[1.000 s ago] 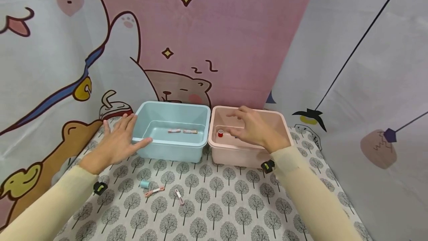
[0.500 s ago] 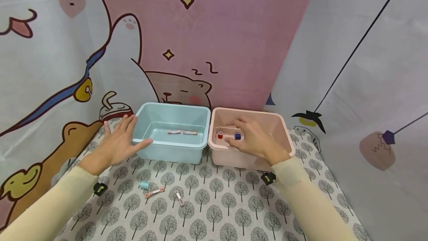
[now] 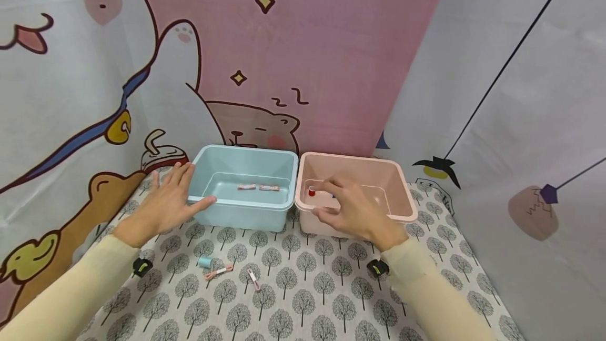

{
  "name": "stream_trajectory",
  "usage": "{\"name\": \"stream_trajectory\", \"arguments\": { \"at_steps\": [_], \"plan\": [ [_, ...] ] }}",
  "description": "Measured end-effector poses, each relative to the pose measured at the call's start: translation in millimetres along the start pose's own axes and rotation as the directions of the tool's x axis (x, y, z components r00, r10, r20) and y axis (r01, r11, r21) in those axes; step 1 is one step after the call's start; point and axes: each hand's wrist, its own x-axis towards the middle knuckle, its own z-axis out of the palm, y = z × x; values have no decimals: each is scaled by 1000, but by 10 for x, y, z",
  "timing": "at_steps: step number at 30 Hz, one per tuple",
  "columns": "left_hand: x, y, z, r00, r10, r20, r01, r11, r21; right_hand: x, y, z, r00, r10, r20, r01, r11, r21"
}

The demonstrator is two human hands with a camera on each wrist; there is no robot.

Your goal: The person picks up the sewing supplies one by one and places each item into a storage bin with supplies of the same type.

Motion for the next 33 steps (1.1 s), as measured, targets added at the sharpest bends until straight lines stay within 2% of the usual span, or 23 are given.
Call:
{"name": "stream_trajectory", "arguments": {
  "at_steps": [4, 10, 14, 21, 28, 33],
  "plan": [
    [-3, 0, -6, 1000, 1, 3, -1, 1000, 3, -13, -57, 49, 996, -76, -39, 77, 996, 34],
    [-10, 5, -12, 1000, -2, 5, 2, 1000, -8, -38, -161, 84, 992, -117, -51, 117, 993, -5],
    [-8, 7, -10, 1000, -2, 6, 2, 1000, -15, -57, -237, 114, 988, -150, -45, 151, 988, 15],
    [-11, 8, -6, 1000, -10, 19, 11, 1000, -23, -104, -358, 167, 987, -159, -35, 159, 987, 12],
    [-22, 17, -19, 1000, -15, 23, 16, 1000, -19, -115, -448, 253, 969, -234, -80, 236, 972, 20],
    [-33, 26, -27, 1000, -16, 20, 17, 1000, -25, -147, -547, 308, 970, -233, -68, 235, 972, 16]
  ]
}}
